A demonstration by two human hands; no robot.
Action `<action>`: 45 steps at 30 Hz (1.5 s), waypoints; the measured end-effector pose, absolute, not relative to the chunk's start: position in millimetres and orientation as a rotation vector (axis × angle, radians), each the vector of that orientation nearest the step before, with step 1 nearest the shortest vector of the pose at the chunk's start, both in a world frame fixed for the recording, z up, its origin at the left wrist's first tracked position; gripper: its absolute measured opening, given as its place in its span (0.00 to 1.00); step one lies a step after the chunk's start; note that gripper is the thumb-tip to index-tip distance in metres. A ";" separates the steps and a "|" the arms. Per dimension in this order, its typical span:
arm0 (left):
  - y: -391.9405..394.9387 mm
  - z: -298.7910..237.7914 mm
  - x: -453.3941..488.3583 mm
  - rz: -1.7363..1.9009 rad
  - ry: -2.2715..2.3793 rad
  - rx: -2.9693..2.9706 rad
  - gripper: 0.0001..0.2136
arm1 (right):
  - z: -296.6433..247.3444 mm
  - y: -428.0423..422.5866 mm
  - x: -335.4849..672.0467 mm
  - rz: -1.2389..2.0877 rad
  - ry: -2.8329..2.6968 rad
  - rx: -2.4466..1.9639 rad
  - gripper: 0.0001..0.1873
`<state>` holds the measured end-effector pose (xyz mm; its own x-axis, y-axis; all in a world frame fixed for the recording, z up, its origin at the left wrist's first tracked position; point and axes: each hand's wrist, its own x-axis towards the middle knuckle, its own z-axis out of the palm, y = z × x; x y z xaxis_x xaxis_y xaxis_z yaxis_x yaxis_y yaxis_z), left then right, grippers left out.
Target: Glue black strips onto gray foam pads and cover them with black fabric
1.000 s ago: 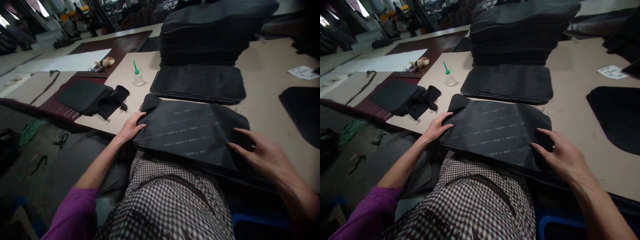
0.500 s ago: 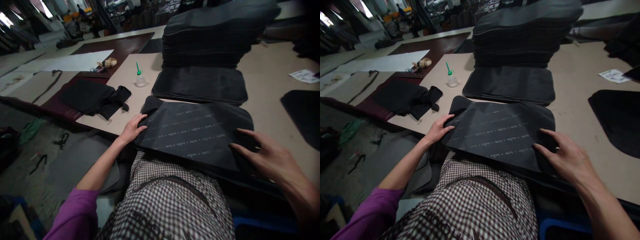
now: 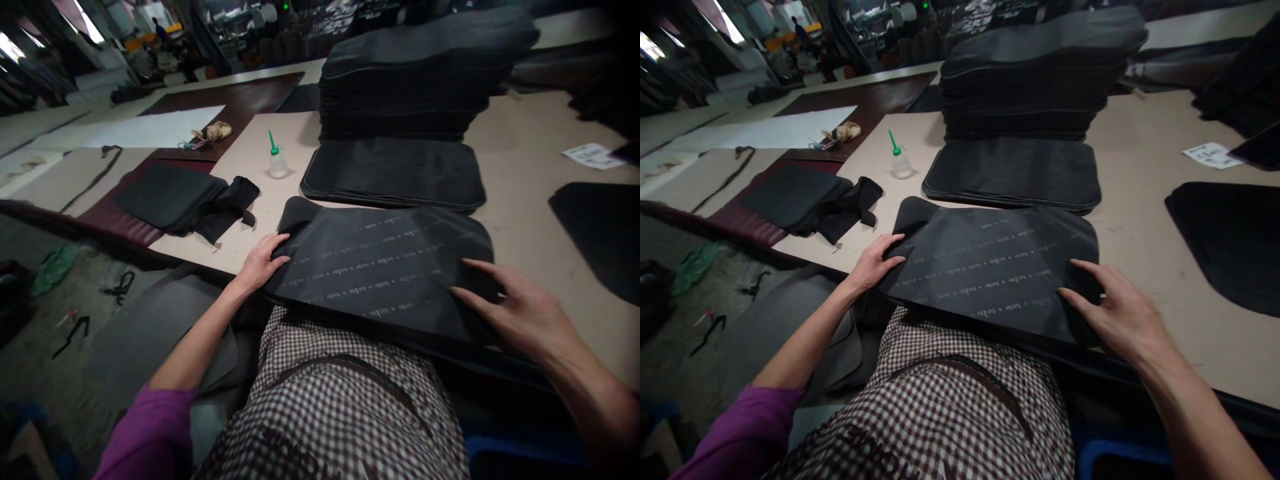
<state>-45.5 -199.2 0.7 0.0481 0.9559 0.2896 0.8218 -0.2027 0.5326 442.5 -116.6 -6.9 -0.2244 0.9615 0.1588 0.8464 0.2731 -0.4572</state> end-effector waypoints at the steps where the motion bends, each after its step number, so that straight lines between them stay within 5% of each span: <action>1: -199.4 0.7 -45.7 0.877 1.838 2.116 0.23 | -8.8 -116.4 443.3 0.358 -2.149 -1.620 0.35; 8: -202.6 2.4 -47.4 0.805 1.923 2.221 0.24 | -13.1 -116.8 443.7 -0.032 -2.292 -1.329 0.30; 23: -191.5 -2.5 -39.4 0.086 1.952 2.495 0.29 | -26.8 -132.8 445.0 -0.084 -2.407 -1.314 0.20; 42: -124.7 3.3 -23.8 0.152 1.880 2.702 0.32 | 12.8 -122.3 432.0 -0.028 -2.343 -1.462 0.16; 45: -96.2 4.5 -9.7 0.142 1.787 2.664 0.32 | 18.7 -89.5 416.3 -0.022 -2.346 -1.410 0.21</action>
<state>-9.7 -96.2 4.5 0.3774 0.9193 0.1118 0.9254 -0.3789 -0.0085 416.3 -89.5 18.7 -0.4099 0.8442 0.3455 0.8506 0.4905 -0.1894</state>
